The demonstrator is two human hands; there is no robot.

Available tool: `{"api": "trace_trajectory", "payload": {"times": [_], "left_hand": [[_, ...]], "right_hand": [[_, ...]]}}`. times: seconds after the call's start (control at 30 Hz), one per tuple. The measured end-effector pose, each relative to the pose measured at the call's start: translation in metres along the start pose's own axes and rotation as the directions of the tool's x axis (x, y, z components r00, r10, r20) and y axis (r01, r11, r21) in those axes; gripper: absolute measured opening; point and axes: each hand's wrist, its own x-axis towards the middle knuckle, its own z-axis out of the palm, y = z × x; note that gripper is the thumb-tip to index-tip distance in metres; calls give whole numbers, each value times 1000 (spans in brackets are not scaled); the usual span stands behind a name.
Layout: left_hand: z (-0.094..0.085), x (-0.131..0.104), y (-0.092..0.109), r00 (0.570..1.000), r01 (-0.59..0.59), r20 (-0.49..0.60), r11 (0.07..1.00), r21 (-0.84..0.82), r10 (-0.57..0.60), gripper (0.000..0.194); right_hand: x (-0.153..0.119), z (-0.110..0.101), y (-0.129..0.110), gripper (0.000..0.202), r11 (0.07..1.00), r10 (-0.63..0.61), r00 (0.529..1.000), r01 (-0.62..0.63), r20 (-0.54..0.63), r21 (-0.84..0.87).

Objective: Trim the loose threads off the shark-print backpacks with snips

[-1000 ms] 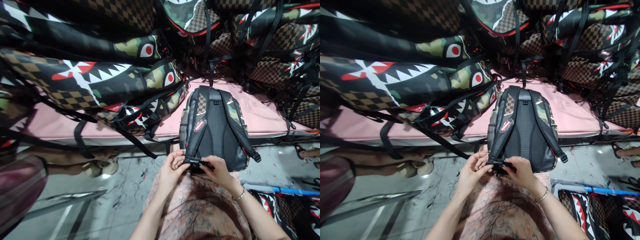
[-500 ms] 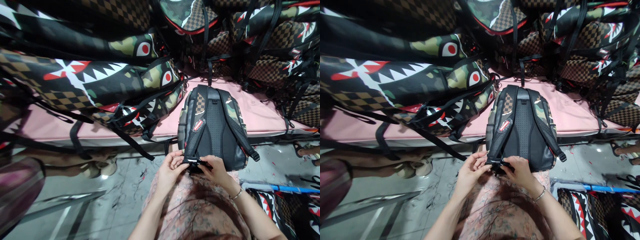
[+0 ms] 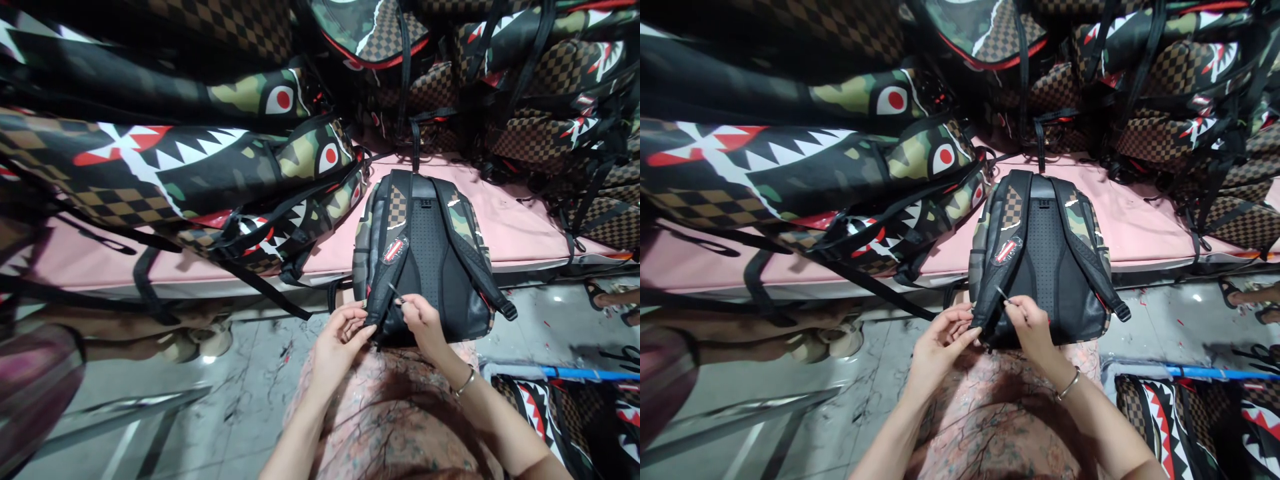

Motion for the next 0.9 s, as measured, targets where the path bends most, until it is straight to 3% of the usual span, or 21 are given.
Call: {"api": "trace_trajectory", "payload": {"times": [0.1, 0.23, 0.47, 0.6, 0.73, 0.8, 0.9], "left_hand": [[-1, -2, 3, 993, -117, -10, 972, 206, 122, 18], [-1, -3, 12, 953, -268, 14, 821, 504, 303, 15], [3, 5, 21, 869, -449, 148, 623, 641, 473, 12], [6, 4, 22, 869, -481, 211, 668, 567, 447, 13], [-2, -1, 20, 926, -353, 24, 840, 413, 378, 17], [-10, -1, 20, 944, -309, -8, 894, 325, 329, 25], [-20, 1, 24, 939, -337, 71, 858, 388, 337, 21]], "right_hand": [[12, 17, -6, 21, 994, 75, 989, -85, 129, 75], [18, 28, -16, 30, 968, 128, 979, -158, 155, 197], [15, 27, -28, 29, 948, 121, 983, -155, 135, 278], [15, 24, -31, 32, 935, 170, 978, -198, 118, 295], [16, 22, -37, 33, 906, 209, 967, -248, 149, 341], [17, 23, -38, 34, 879, 233, 954, -290, 190, 379], [17, 26, -38, 34, 837, 259, 935, -343, 243, 427]]}}
